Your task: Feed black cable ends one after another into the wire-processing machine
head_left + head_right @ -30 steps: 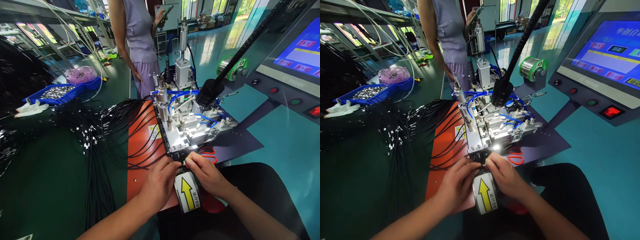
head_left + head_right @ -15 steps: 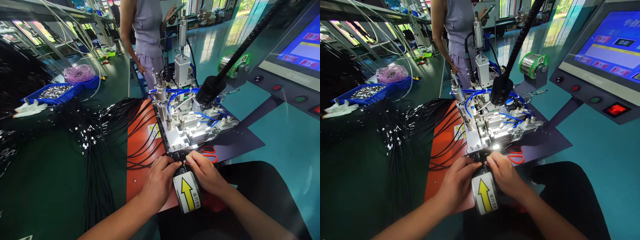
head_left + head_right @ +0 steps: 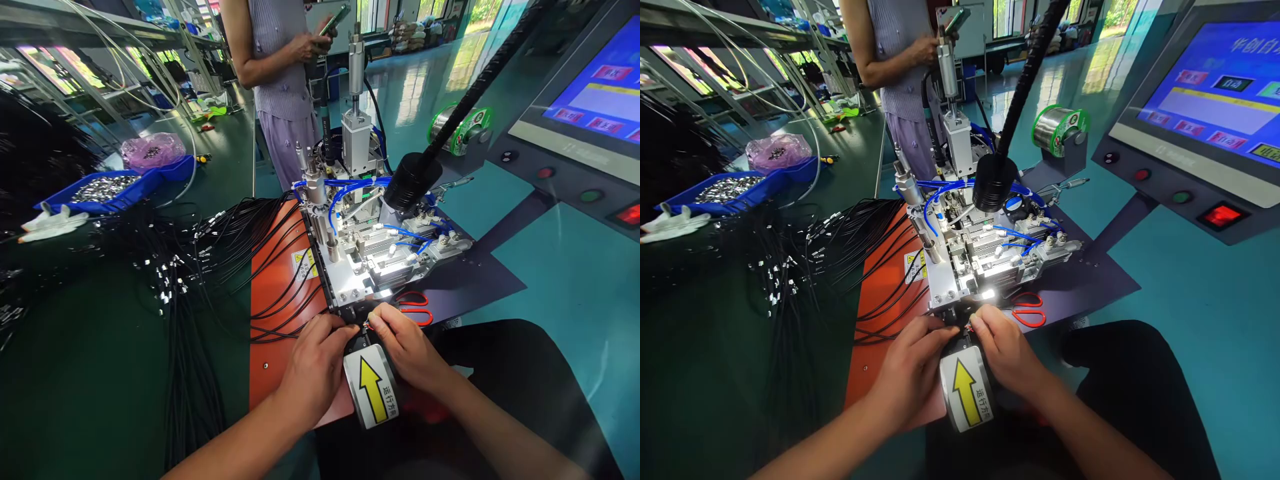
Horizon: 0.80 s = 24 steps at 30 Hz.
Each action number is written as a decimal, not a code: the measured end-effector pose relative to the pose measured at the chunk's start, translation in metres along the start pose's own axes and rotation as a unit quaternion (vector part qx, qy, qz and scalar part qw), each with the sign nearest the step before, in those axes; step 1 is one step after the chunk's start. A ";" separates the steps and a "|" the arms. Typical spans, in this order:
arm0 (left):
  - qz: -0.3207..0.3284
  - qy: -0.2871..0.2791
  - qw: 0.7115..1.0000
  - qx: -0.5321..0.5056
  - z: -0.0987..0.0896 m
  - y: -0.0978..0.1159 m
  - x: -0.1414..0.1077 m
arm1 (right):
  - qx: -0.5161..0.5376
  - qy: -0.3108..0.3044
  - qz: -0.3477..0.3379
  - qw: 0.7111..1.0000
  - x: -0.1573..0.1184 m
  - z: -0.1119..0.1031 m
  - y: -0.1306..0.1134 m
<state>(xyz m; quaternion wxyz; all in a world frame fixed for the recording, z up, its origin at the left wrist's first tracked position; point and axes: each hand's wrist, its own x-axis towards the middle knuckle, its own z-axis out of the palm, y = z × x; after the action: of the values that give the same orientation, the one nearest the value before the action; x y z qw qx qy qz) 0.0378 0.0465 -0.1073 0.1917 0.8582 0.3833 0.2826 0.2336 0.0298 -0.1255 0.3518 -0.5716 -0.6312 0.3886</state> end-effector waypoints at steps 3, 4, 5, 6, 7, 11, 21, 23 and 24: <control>0.004 0.008 1.000 -0.007 0.000 -0.001 0.000 | 0.004 0.006 -0.001 1.000 -0.001 0.001 -0.001; 0.005 0.011 1.000 -0.008 0.000 -0.001 -0.001 | 0.004 0.008 -0.002 1.000 -0.001 0.001 -0.001; 0.006 0.013 1.000 -0.010 -0.001 -0.001 -0.001 | 0.004 0.010 -0.003 1.000 -0.001 0.001 -0.001; 0.006 0.013 1.000 -0.011 -0.001 -0.001 -0.001 | 0.004 0.012 -0.004 1.000 -0.001 0.001 -0.001; 0.006 0.014 1.000 -0.013 -0.001 -0.001 0.000 | 0.004 0.013 -0.006 1.000 -0.001 0.001 0.000; 0.000 0.005 1.000 -0.015 -0.001 0.000 0.000 | 0.006 0.010 -0.005 1.000 -0.001 0.002 0.001; -0.001 0.006 1.000 -0.019 0.000 0.000 0.000 | 0.021 0.008 -0.005 1.000 -0.002 0.001 0.001; -0.002 0.006 1.000 -0.019 -0.001 0.001 0.000 | 0.022 0.005 -0.008 1.000 -0.002 0.000 0.000; -0.003 0.006 1.000 -0.020 -0.001 0.001 0.001 | 0.021 0.004 -0.009 1.000 -0.002 0.000 0.000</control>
<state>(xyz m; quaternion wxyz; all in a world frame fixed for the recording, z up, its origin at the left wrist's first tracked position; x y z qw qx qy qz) 0.0379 0.0465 -0.1058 0.2075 0.8516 0.3808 0.2946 0.2337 0.0273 -0.1252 0.3699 -0.5601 -0.6266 0.3961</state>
